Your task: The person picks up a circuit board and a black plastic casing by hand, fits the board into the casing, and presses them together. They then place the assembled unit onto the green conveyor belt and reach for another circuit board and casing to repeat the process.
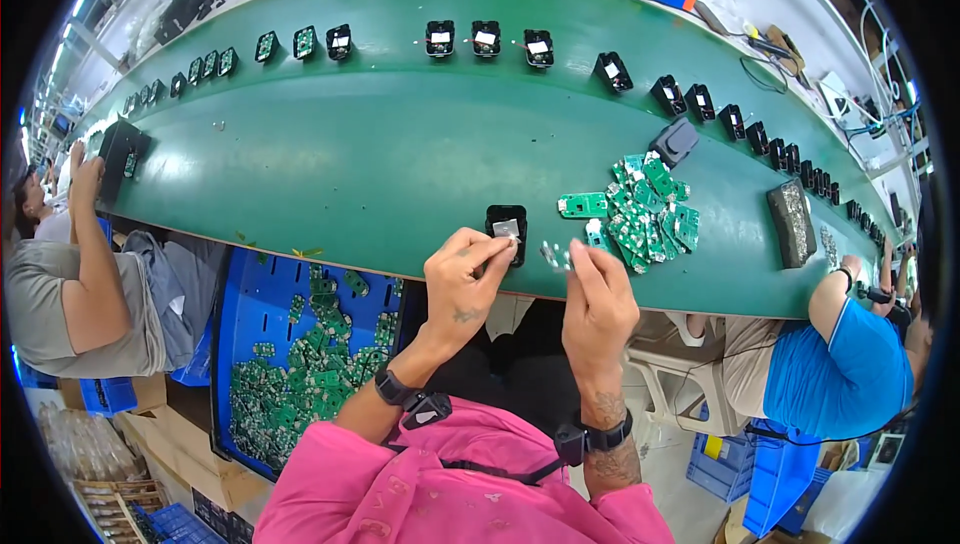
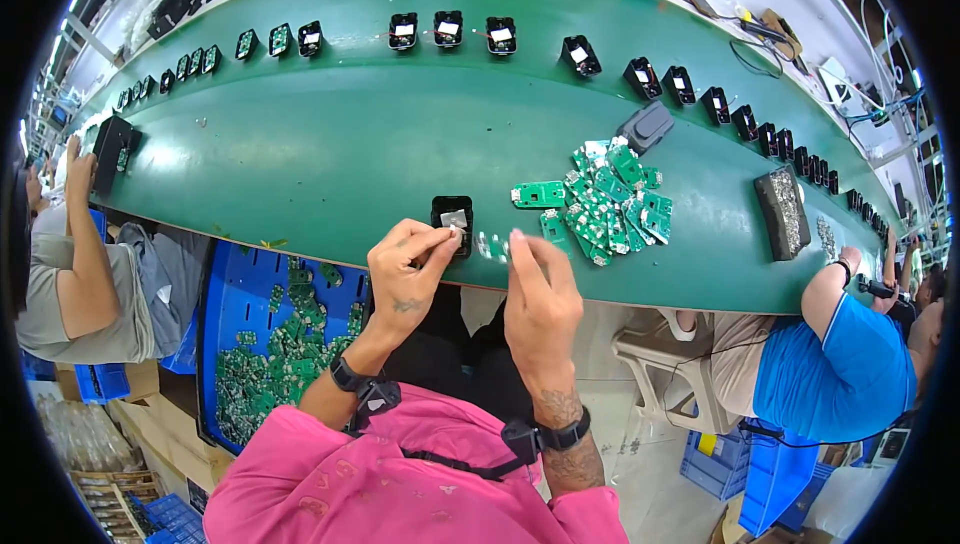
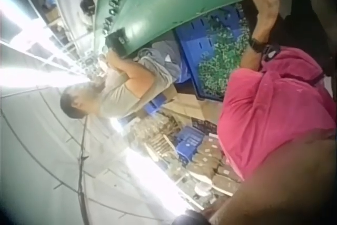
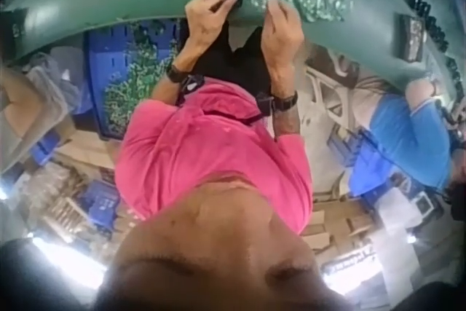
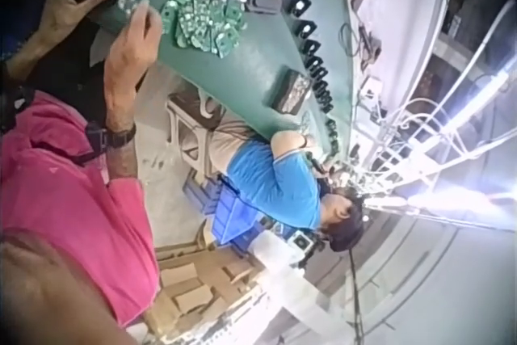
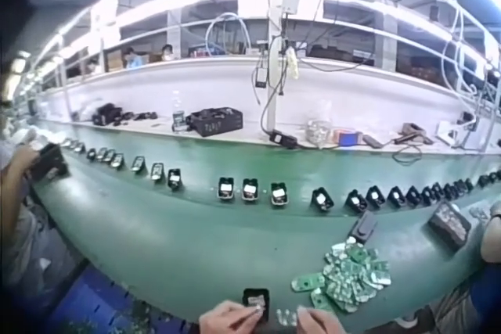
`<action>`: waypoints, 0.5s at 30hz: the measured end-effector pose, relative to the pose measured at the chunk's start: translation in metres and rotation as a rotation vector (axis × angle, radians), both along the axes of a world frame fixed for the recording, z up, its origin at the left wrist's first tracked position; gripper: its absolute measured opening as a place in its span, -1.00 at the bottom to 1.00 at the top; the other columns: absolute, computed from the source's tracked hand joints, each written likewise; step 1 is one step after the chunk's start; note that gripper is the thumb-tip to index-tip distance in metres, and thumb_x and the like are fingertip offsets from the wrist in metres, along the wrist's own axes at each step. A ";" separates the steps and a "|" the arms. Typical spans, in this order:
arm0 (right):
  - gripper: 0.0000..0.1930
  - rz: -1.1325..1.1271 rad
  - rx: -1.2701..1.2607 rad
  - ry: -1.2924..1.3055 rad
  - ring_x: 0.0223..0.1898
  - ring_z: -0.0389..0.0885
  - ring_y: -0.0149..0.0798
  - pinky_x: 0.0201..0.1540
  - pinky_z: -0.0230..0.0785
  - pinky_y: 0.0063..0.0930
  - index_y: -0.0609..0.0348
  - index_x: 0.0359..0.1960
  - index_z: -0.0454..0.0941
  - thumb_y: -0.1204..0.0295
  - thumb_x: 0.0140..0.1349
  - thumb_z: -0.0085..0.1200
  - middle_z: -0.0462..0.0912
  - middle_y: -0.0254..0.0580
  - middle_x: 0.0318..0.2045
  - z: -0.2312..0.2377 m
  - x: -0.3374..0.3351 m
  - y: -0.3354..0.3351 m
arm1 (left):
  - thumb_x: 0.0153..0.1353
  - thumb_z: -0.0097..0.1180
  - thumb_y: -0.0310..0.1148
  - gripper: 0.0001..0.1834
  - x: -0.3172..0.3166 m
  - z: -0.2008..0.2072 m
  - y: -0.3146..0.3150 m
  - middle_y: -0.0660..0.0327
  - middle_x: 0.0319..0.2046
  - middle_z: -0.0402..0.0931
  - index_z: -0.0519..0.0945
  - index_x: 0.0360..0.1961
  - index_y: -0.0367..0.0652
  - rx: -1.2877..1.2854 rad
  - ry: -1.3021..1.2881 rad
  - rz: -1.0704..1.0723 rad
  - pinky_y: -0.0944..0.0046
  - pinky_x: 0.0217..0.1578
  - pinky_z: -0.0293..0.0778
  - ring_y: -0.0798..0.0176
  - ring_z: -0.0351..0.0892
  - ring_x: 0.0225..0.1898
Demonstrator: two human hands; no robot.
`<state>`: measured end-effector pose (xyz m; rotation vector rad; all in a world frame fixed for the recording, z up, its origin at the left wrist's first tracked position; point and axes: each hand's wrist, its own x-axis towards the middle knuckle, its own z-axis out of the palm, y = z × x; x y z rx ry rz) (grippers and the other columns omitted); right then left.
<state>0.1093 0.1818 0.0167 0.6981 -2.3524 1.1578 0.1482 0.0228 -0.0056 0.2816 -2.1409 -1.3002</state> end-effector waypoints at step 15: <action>-0.63 0.166 0.012 -0.083 -0.22 0.63 -0.20 -0.19 0.51 -0.39 0.14 0.03 0.68 0.69 0.17 0.19 0.58 -0.12 -0.10 -0.005 -0.009 -0.024 | 0.05 0.33 -0.60 -0.86 -0.003 -0.007 -0.003 0.20 -0.43 0.58 0.74 -0.31 -0.25 -0.109 0.049 -0.073 0.31 -0.47 0.42 0.26 0.56 -0.47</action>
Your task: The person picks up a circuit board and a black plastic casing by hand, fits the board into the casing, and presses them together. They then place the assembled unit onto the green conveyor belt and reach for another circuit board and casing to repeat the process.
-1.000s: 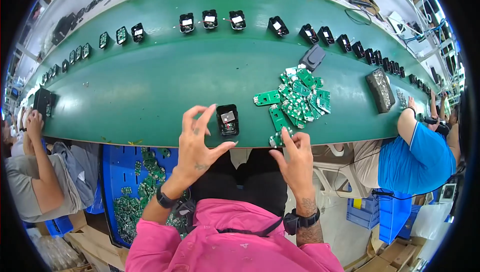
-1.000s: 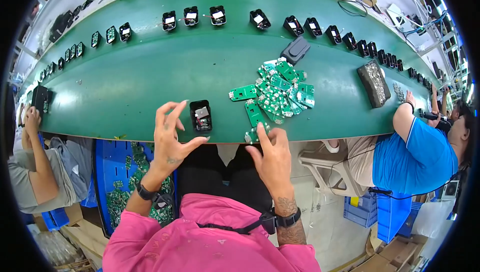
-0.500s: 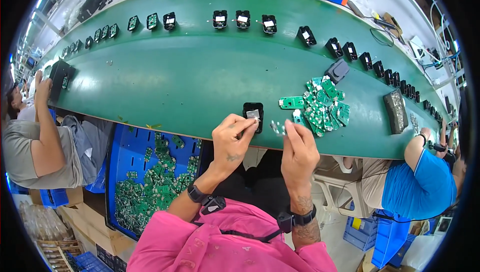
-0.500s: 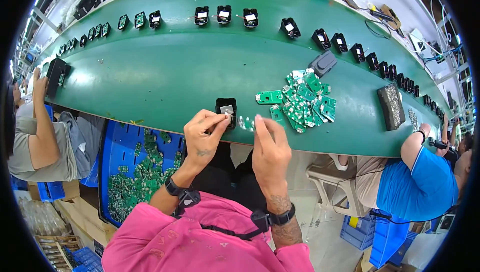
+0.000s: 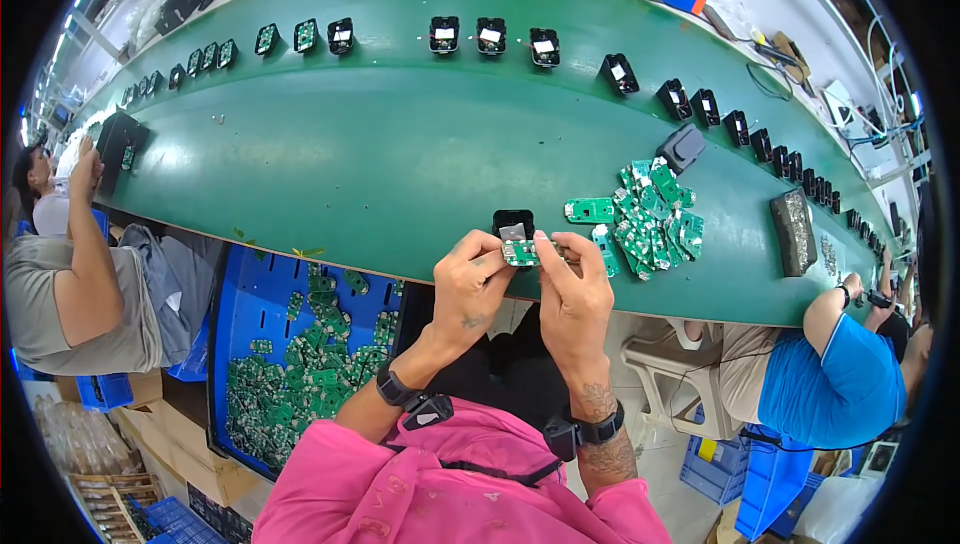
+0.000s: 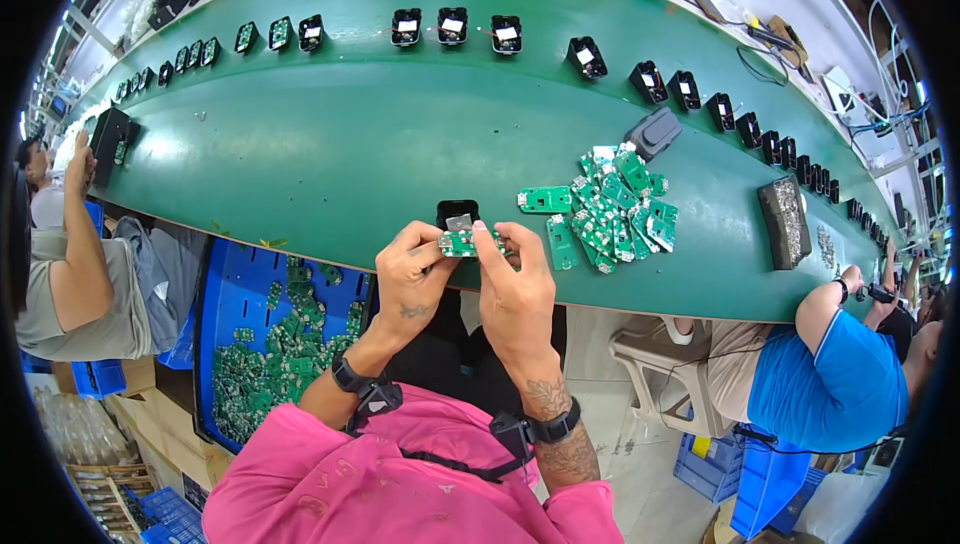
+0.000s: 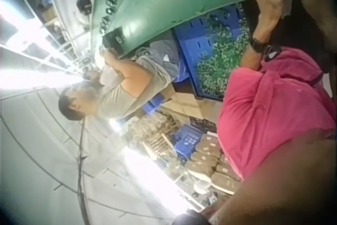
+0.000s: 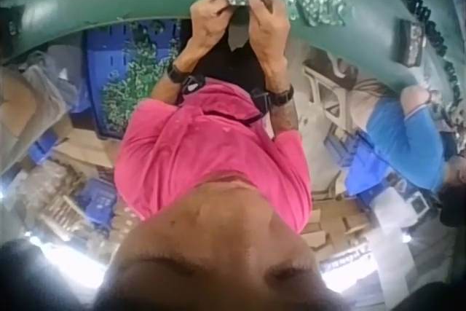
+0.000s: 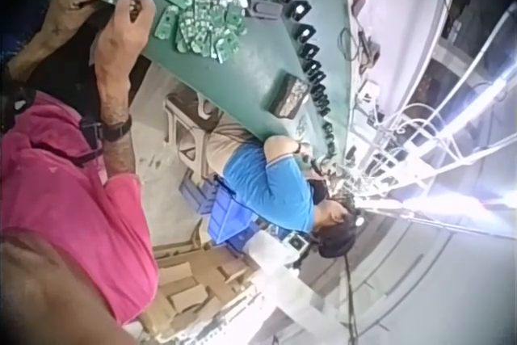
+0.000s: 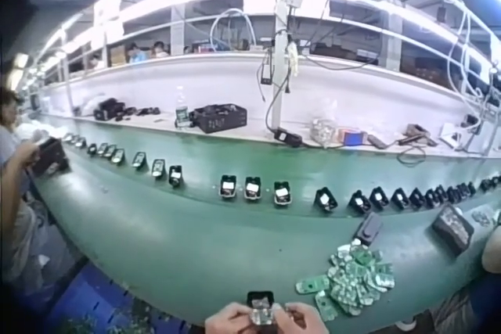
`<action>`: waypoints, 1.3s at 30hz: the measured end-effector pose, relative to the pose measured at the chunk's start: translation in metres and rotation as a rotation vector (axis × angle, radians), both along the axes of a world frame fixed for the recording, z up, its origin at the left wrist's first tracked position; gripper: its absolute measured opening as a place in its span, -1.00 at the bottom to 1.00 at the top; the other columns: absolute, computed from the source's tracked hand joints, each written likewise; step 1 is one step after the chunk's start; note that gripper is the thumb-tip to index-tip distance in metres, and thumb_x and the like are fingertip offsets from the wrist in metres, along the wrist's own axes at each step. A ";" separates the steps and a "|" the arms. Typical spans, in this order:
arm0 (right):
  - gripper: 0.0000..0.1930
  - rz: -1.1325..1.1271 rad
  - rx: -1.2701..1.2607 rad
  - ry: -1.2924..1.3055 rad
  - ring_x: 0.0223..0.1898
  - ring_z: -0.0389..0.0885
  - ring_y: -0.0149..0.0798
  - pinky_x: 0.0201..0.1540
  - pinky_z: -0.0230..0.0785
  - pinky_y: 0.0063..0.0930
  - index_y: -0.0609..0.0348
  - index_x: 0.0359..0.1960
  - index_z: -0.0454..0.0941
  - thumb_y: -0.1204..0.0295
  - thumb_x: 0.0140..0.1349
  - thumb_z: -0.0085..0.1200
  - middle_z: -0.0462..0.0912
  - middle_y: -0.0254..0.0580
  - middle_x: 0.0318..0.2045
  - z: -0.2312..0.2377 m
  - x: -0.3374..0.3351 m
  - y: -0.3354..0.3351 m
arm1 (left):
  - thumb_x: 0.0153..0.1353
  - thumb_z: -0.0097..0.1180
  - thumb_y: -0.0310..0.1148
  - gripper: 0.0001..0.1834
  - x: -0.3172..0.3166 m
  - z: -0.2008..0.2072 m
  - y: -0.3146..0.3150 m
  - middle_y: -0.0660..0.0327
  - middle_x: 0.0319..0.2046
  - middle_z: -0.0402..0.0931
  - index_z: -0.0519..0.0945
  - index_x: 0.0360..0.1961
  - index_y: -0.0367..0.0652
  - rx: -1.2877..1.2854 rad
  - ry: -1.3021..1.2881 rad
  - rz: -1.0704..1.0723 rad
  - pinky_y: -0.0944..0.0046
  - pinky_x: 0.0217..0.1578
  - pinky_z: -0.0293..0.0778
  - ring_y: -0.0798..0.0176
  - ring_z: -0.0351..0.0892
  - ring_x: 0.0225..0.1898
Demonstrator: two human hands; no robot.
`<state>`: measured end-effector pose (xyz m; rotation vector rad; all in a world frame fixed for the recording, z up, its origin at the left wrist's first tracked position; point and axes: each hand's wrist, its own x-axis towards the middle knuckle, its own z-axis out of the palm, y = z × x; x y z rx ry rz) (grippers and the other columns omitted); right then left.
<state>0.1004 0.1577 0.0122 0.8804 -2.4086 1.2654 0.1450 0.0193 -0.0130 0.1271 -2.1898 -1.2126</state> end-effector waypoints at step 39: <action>-0.63 -0.023 -0.291 -0.371 -0.17 0.63 -0.18 -0.13 0.49 -0.39 0.33 0.16 0.55 0.51 0.34 0.11 0.62 -0.01 -0.10 0.001 0.017 0.008 | 0.39 0.07 -0.42 -0.40 0.011 0.035 -0.009 0.24 0.00 0.52 0.27 0.43 -0.17 0.859 -0.338 -0.557 0.34 -0.12 0.62 0.43 0.56 -0.12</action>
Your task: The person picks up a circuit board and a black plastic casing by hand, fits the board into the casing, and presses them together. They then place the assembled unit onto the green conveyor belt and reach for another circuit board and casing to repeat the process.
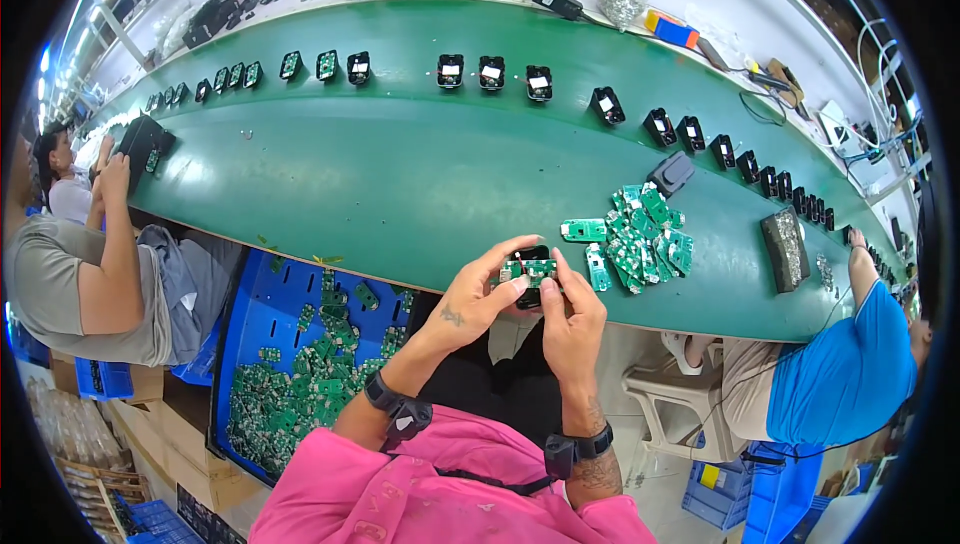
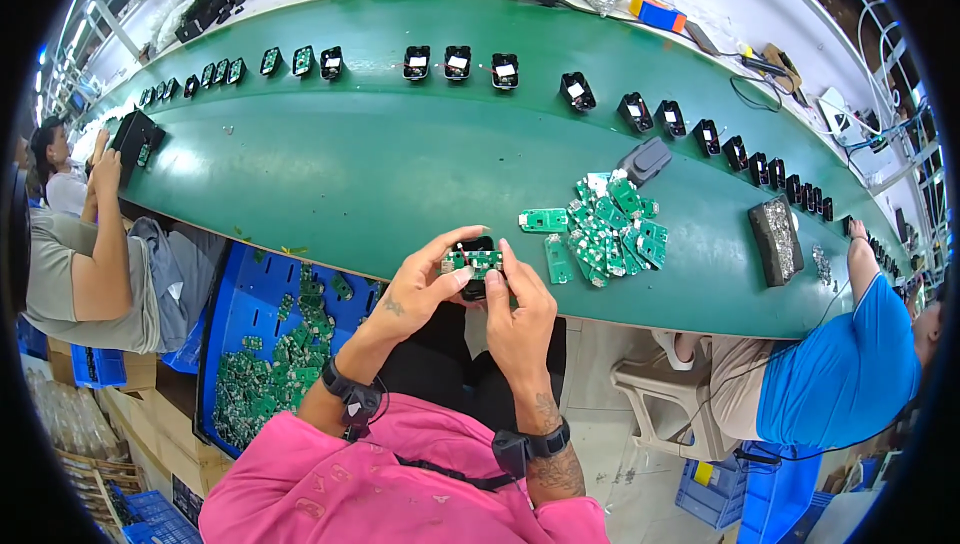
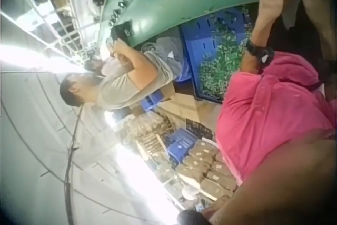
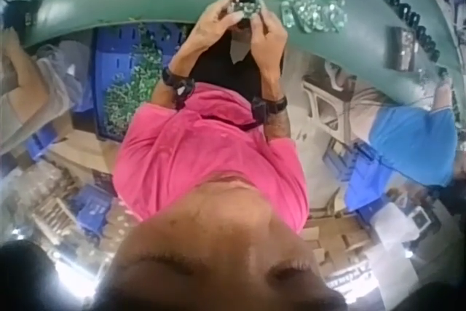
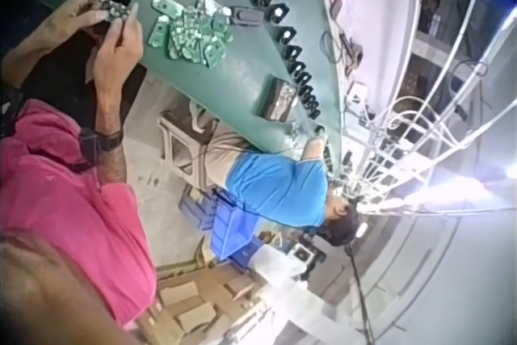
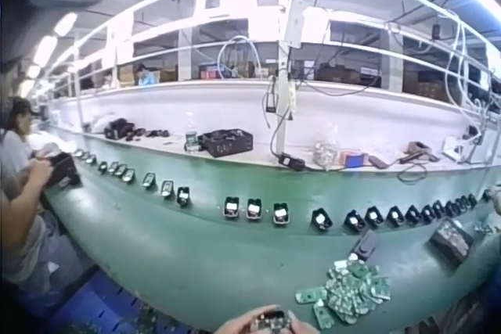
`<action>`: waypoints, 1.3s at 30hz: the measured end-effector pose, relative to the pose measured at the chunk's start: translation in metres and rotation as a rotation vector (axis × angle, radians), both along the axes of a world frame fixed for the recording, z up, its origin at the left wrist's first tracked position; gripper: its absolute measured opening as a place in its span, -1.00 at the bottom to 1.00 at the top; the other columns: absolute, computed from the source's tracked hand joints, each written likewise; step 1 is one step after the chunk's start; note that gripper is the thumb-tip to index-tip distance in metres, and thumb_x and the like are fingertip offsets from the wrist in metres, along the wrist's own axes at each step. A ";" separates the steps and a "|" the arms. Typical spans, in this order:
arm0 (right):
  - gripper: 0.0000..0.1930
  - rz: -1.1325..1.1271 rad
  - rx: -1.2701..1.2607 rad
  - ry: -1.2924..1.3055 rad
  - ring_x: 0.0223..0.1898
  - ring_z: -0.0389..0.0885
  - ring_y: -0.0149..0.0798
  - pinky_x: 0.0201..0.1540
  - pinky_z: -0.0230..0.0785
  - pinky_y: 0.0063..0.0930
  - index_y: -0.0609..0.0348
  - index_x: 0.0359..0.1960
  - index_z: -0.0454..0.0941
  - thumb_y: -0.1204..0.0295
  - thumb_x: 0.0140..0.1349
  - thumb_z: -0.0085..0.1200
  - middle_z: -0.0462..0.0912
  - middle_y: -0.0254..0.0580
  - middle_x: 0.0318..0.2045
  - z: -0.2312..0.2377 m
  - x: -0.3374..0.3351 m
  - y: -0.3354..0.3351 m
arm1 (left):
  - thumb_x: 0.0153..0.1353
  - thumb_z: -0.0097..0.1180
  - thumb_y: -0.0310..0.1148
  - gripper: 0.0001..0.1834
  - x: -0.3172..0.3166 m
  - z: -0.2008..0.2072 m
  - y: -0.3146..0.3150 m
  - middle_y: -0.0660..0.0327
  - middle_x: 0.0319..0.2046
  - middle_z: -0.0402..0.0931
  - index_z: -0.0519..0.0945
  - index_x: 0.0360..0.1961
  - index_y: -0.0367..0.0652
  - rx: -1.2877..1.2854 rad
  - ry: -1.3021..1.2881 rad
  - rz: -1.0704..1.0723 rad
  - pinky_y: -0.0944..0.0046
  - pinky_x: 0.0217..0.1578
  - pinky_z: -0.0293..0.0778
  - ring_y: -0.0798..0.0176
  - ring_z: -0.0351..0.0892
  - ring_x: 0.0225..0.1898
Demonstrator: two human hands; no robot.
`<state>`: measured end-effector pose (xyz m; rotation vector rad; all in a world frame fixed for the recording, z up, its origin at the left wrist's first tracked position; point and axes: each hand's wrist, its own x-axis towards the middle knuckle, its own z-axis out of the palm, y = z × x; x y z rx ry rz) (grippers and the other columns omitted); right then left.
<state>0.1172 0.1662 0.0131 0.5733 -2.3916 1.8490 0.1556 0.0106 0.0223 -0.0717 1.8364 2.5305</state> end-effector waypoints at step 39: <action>-0.94 0.041 0.322 0.354 -0.36 0.56 0.06 -0.36 0.41 -0.16 0.25 -0.23 0.51 0.56 0.30 0.12 0.48 -0.01 -0.22 0.067 0.055 0.025 | 0.31 0.05 -0.56 -0.34 0.065 0.054 0.031 -0.17 -0.01 0.46 0.23 0.44 -0.16 -0.856 0.396 0.231 0.06 -0.11 0.53 -0.28 0.56 -0.12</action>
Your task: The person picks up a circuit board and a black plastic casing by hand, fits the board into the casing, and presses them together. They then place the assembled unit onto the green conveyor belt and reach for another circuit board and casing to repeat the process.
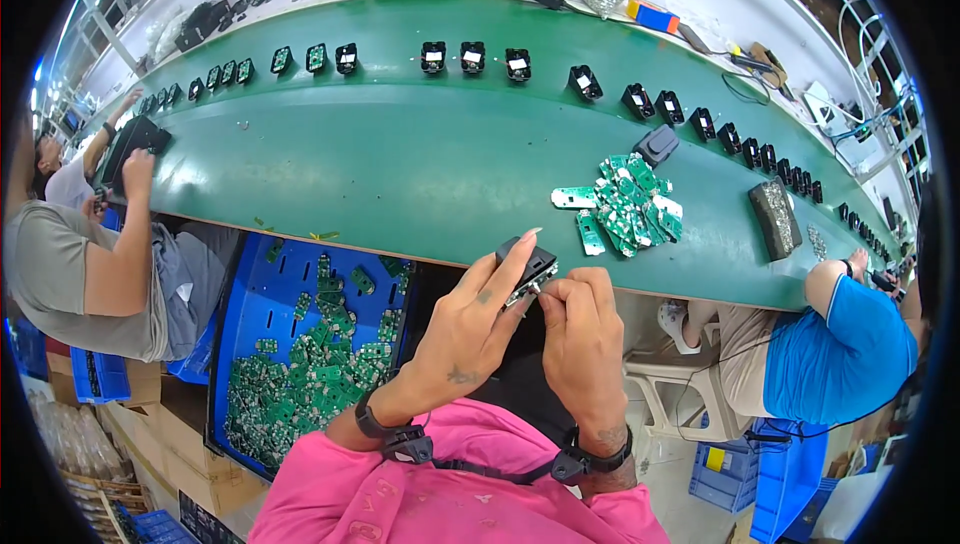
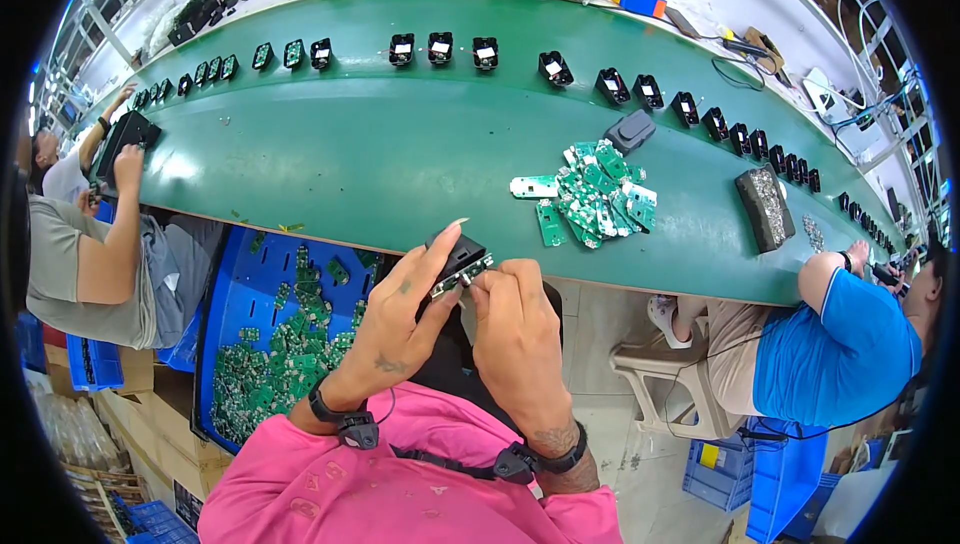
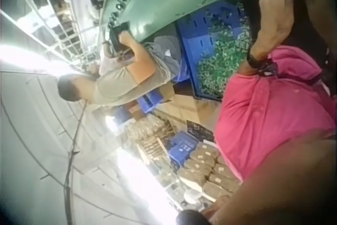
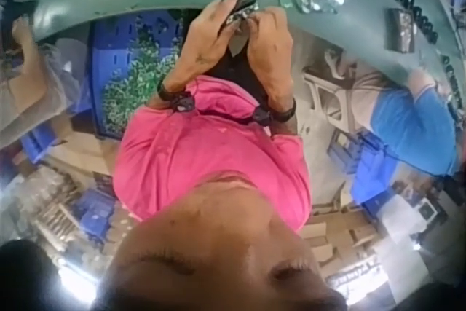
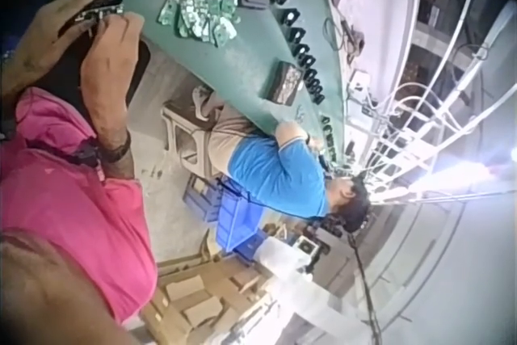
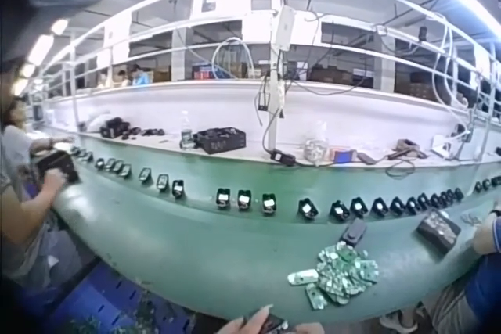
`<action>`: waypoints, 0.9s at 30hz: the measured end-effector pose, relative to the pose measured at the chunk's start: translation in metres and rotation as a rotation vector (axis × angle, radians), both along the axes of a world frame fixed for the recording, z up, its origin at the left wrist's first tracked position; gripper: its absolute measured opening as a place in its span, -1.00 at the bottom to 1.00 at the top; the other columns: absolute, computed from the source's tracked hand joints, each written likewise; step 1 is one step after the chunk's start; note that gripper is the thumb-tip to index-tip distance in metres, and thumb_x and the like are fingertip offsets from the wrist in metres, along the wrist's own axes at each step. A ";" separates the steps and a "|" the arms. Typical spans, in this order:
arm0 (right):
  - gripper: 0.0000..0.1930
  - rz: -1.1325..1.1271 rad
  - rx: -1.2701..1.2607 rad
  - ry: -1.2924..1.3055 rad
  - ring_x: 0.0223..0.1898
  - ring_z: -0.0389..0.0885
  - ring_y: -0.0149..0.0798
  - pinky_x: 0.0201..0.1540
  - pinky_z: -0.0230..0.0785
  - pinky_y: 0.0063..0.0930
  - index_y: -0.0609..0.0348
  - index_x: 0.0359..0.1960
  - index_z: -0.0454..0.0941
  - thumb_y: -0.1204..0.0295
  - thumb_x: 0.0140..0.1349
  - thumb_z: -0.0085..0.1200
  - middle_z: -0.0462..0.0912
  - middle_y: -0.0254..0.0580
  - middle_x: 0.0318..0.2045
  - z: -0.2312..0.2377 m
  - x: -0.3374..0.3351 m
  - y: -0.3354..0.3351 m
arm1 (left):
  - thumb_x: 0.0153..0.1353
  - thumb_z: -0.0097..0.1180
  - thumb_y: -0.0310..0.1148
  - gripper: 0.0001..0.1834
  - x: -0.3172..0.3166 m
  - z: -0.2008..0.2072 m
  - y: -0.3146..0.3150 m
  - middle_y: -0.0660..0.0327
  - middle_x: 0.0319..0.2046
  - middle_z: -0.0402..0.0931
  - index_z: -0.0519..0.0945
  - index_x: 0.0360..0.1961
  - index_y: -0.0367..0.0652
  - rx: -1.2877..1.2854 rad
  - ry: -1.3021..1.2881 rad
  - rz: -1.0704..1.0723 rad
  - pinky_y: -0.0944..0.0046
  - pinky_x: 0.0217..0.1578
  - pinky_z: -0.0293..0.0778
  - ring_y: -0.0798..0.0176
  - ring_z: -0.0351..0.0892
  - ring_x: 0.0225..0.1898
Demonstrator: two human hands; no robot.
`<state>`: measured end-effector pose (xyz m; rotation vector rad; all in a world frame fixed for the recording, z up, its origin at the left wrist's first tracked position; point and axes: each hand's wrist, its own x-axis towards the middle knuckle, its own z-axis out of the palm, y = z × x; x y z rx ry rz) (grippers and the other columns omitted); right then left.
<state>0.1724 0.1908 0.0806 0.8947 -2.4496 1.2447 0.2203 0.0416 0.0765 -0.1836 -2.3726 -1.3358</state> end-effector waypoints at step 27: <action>-0.96 0.088 -0.095 -0.010 -0.41 0.55 -0.19 -0.40 0.39 -0.37 0.31 -0.31 0.54 0.62 0.24 0.14 0.51 -0.12 -0.37 -0.014 -0.007 -0.004 | 0.28 0.13 -0.56 -0.38 0.004 -0.006 -0.010 -0.04 0.04 0.54 0.30 0.37 -0.28 0.166 -0.250 -0.045 0.25 0.03 0.52 0.15 0.60 0.02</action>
